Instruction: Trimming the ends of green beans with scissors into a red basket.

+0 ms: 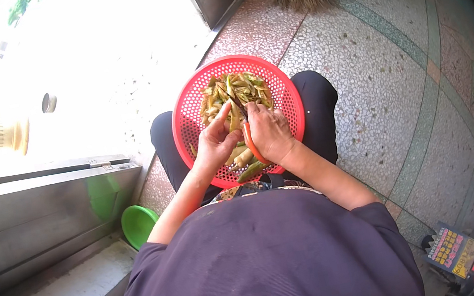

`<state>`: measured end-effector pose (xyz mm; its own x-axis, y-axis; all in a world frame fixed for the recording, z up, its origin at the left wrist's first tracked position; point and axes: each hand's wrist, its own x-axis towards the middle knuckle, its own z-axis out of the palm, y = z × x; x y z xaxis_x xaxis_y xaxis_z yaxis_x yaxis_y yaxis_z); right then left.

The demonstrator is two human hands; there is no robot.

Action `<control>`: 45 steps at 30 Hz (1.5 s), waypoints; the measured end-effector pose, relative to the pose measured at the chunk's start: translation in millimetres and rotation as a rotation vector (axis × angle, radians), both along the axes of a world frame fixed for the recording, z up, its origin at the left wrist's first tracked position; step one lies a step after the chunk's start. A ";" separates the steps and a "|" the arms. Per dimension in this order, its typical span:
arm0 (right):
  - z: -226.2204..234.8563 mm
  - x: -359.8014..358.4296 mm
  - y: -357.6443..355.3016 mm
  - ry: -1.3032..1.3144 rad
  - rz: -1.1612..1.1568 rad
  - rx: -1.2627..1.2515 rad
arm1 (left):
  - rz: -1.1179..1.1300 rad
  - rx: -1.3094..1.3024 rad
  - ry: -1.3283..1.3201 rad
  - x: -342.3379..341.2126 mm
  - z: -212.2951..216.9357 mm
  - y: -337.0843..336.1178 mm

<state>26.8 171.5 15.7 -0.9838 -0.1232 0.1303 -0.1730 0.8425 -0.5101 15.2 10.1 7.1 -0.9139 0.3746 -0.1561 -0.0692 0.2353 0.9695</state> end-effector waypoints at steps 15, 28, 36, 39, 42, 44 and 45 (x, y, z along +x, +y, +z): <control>-5.0 -7.2 10.0 -0.185 -0.032 -0.139 | 0.173 0.463 -0.293 -6.6 -1.5 -1.1; -1.8 2.6 -4.8 -0.013 0.050 0.249 | 0.157 0.269 -0.214 2.1 -9.0 1.4; -7.9 3.0 -6.9 0.081 0.028 0.337 | 0.155 0.101 -0.172 4.2 3.7 6.1; -6.3 2.7 -7.9 0.030 0.040 0.338 | 0.141 0.072 -0.180 3.3 7.3 6.4; -8.2 4.3 -8.1 -0.040 0.054 0.327 | 0.158 0.094 -0.172 3.2 7.0 6.9; -13.0 6.2 -7.1 -0.097 0.048 0.230 | 0.139 0.123 -0.175 2.3 5.9 6.4; -15.9 6.9 -6.6 -0.096 0.049 0.231 | 0.140 0.123 -0.174 1.2 4.7 6.2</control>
<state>33.7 164.9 -0.1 -0.9825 -0.1863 -0.0004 -0.1763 0.9304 -0.3214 16.4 16.3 11.8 -0.9214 0.2726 -0.2771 -0.2615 0.0927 0.9607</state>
